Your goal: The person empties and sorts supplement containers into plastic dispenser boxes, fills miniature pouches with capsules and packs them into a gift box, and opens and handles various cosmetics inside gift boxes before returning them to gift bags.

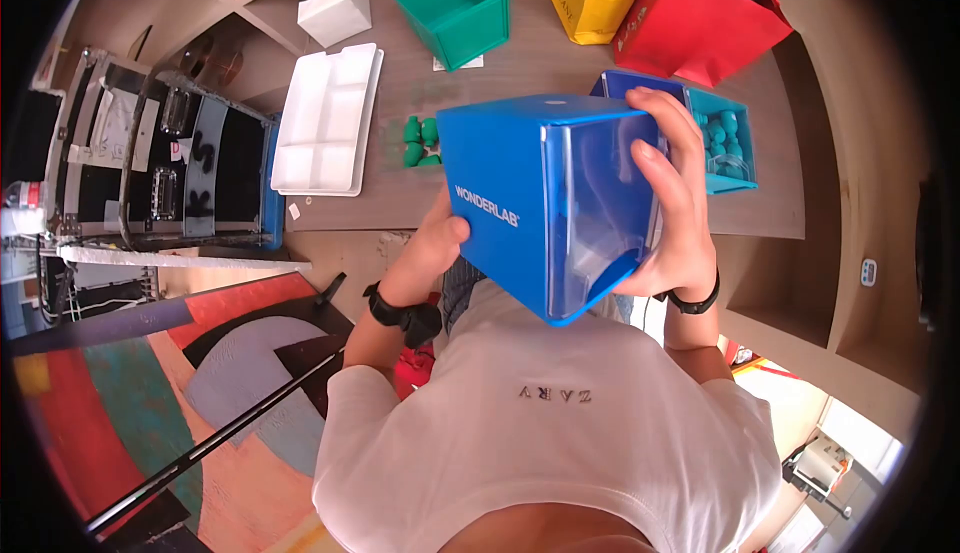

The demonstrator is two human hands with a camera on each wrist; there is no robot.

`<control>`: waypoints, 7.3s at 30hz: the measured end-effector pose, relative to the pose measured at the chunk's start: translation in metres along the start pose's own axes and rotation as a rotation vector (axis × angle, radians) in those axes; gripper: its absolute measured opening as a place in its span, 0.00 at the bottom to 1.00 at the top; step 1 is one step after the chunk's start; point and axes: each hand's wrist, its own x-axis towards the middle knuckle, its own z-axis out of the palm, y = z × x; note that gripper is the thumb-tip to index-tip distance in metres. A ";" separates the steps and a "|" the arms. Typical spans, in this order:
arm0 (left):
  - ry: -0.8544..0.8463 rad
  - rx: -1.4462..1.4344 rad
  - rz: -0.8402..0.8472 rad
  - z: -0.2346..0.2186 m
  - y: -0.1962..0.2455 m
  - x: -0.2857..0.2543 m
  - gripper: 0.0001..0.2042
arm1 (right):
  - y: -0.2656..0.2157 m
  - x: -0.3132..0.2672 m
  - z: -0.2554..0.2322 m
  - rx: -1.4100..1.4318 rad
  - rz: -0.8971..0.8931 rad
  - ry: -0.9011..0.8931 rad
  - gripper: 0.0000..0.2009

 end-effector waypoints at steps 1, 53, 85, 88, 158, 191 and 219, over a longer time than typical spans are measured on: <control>-0.114 -0.210 -0.164 -0.013 -0.009 0.000 0.42 | 0.001 0.000 0.002 -0.003 0.007 0.005 0.49; 0.523 0.130 0.729 -0.087 0.065 -0.103 0.44 | 0.013 -0.029 0.058 -0.666 -0.240 -0.278 0.31; 0.263 1.021 0.477 -0.099 0.131 0.224 0.63 | 0.009 -0.067 0.048 -0.420 0.100 -0.131 0.32; 0.222 1.066 0.411 -0.109 0.119 0.237 0.63 | 0.009 -0.071 0.017 -0.488 0.194 -0.069 0.33; -0.393 1.727 0.368 0.075 -0.027 0.118 0.65 | 0.061 -0.007 -0.060 -0.398 0.296 -0.779 0.37; -0.354 1.145 0.217 0.072 -0.020 0.133 0.66 | 0.064 0.018 -0.102 -0.177 0.118 -0.401 0.30; -0.065 0.854 0.528 0.067 0.044 0.108 0.55 | 0.013 -0.047 -0.062 -0.530 -0.119 0.048 0.36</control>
